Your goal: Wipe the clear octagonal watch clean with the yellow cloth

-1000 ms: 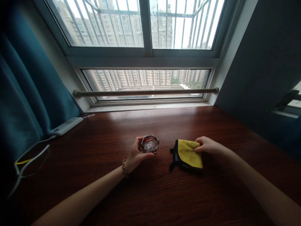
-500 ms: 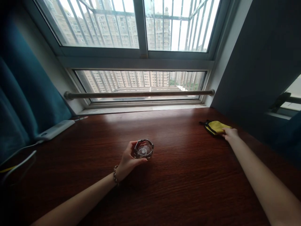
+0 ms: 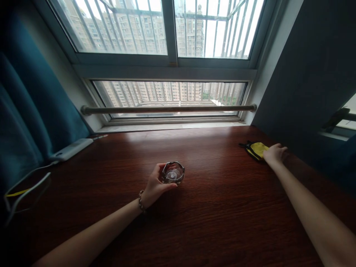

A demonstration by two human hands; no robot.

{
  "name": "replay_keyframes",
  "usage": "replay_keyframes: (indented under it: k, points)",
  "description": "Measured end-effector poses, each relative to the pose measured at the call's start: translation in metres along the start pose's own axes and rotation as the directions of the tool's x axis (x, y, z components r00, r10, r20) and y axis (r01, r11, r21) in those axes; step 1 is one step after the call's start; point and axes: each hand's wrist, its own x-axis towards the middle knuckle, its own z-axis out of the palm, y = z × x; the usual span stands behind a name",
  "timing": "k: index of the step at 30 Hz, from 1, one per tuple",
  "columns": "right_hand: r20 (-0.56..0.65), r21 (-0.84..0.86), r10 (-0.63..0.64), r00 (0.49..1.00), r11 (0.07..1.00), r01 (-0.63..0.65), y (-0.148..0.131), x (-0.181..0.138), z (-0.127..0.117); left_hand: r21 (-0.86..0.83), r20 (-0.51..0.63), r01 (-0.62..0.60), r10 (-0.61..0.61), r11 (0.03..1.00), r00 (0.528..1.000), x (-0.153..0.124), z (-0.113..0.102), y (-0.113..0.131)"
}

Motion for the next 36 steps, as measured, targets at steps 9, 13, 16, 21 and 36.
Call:
replay_keyframes:
  k: [9,13,16,21,36]
  points:
    - [0.403,0.658,-0.901,0.16,0.408,0.633,-0.156,-0.198,0.022,-0.07,0.091,-0.075,0.081,0.995,0.992,-0.003,-0.001,0.0]
    - [0.376,0.728,-0.926,0.017,0.307,0.612,-0.19,-0.24,0.034,-0.093,0.203,-0.147,0.163,0.985,0.965,-0.006,-0.002,-0.002]
    - [0.414,0.669,-0.905,0.098,0.375,0.642,-0.19,-0.242,0.035,-0.059,0.302,-0.196,0.205,0.979,0.931,-0.009,-0.002,-0.002]
    - [0.481,0.584,-0.856,0.189,0.474,0.66,-0.169,-0.243,0.005,0.064,0.523,-0.322,0.243,0.945,0.817,-0.013,0.002,0.012]
    - [0.554,-0.11,-0.438,0.708,0.804,0.584,0.038,-0.09,-0.074,0.285,0.764,-0.606,0.205,0.743,0.612,-0.017,0.006,0.019]
